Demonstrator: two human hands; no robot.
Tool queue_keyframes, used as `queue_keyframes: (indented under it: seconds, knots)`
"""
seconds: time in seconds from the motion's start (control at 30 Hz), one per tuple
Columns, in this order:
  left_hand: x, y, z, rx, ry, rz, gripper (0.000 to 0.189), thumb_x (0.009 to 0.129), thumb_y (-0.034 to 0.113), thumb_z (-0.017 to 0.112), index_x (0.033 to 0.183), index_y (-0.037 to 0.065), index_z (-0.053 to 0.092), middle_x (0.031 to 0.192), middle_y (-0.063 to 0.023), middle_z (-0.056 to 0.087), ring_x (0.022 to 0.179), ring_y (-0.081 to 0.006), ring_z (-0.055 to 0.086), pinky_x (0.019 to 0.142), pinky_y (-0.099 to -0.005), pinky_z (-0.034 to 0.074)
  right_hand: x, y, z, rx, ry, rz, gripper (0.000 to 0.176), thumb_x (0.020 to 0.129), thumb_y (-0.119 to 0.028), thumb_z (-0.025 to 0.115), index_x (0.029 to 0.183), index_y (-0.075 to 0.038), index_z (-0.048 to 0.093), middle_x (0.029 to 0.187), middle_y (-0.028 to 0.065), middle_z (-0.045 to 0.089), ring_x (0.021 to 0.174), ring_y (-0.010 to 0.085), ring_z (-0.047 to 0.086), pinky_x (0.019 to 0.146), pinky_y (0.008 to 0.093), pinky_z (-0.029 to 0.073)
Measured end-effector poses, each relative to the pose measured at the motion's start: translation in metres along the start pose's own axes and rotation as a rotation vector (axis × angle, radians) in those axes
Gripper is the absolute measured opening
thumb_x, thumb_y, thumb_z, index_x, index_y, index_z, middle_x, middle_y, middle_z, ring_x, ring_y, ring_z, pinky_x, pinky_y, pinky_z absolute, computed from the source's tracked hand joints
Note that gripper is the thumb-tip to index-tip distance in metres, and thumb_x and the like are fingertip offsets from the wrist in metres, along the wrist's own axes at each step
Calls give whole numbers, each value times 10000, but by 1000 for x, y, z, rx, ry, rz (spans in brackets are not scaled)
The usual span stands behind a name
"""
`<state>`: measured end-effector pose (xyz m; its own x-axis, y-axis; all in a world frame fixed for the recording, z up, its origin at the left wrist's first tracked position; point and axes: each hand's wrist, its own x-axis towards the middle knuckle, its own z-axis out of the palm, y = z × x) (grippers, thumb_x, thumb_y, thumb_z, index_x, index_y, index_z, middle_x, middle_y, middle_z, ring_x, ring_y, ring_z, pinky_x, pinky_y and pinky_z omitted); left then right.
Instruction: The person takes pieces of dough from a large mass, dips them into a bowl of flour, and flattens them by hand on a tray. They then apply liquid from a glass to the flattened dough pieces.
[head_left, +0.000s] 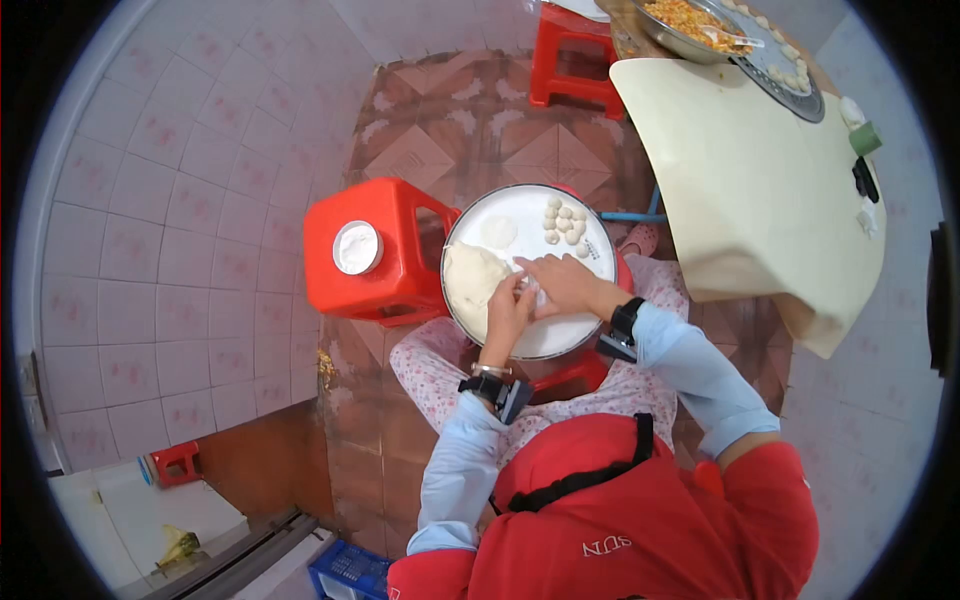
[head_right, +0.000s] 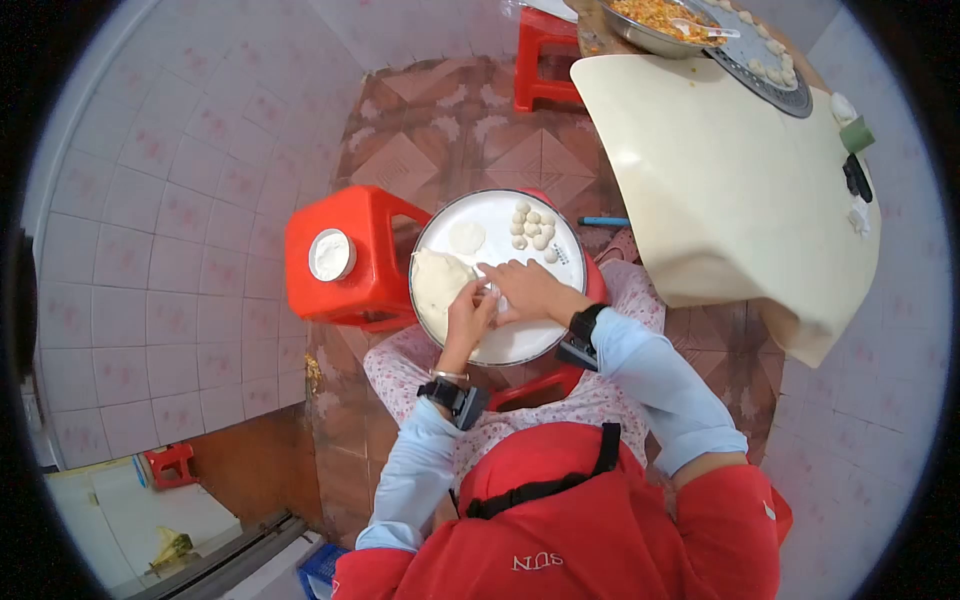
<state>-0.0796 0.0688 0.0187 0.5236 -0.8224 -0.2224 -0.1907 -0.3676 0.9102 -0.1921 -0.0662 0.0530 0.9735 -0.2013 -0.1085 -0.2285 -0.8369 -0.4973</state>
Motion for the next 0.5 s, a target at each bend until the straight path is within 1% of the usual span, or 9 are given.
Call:
queue_keyframes:
  seconds: [0.1, 0.13, 0.17, 0.23, 0.3, 0.37, 0.4, 0.47, 0.5]
  knots:
    - [8, 7, -8, -65, -97, -131, 395, 857, 134, 659, 1211, -16, 569, 907, -152, 645, 754, -201, 643, 648, -322, 520, 6, 5, 0, 51, 13, -46, 969, 671, -579, 729, 1395, -30, 392, 1032, 177, 623, 957, 341, 600, 789, 486, 474]
    - [2, 5, -6, -65, -99, -128, 395, 857, 134, 659, 1211, -16, 569, 907, -152, 645, 754, -201, 643, 648, -322, 520, -2, -1, 4, -9, 43, -54, 954, 661, -554, 748, 1386, -40, 403, 1056, 156, 603, 971, 318, 592, 781, 463, 471]
    - [-13, 2, -4, -68, -89, -77, 413, 858, 130, 654, 1232, -14, 552, 903, -155, 643, 746, -210, 645, 654, -332, 522, -11, -8, 9, -12, 45, -53, 954, 661, -554, 748, 1386, -40, 403, 1056, 156, 603, 971, 318, 592, 781, 463, 471]
    - [-39, -3, 0, -71, -80, -26, 431, 859, 125, 648, 1252, -11, 535, 899, -158, 642, 738, -220, 648, 660, -341, 524, -28, -24, 19, -224, 173, -96, 929, 649, -524, 768, 1372, -53, 421, 1115, 135, 576, 987, 295, 579, 783, 436, 465]
    - [-60, -3, 4, 69, 68, 162, 464, 863, 120, 639, 1290, 2, 503, 882, -165, 631, 699, -245, 642, 654, -367, 523, -33, -31, 23, -271, 217, -95, 912, 633, -494, 786, 1357, -63, 436, 1149, 117, 548, 992, 275, 565, 783, 417, 459]
    - [-57, -6, 3, 61, 50, 104, 478, 869, 114, 632, 1316, 21, 493, 859, -166, 630, 680, -264, 643, 651, -390, 520, -31, -31, 26, -334, 279, -150, 908, 639, -493, 777, 1361, -61, 435, 1109, 124, 575, 965, 281, 577, 770, 421, 463]
    - [-48, -4, 1, 54, 34, 87, 469, 872, 133, 633, 1310, 28, 505, 839, -161, 636, 681, -270, 646, 658, -393, 517, -26, -27, 27, -335, 283, -152, 908, 639, -493, 777, 1361, -61, 435, 1109, 124, 575, 965, 281, 577, 770, 421, 463]
    - [-23, 3, -4, 47, 26, 78, 460, 875, 152, 635, 1304, 36, 518, 818, -156, 642, 681, -275, 648, 664, -396, 515, -8, -12, 20, -176, 146, -67, 937, 633, -513, 769, 1372, -51, 426, 1075, 139, 602, 967, 302, 590, 778, 422, 472]
    - [-7, 5, -7, 128, -4, 75, 447, 888, 148, 629, 1302, 20, 517, 796, -127, 640, 669, -219, 646, 614, -346, 508, 0, -5, 12, -181, 152, -69, 937, 633, -513, 769, 1372, -51, 426, 1075, 139, 602, 967, 302, 590, 778, 422, 472]
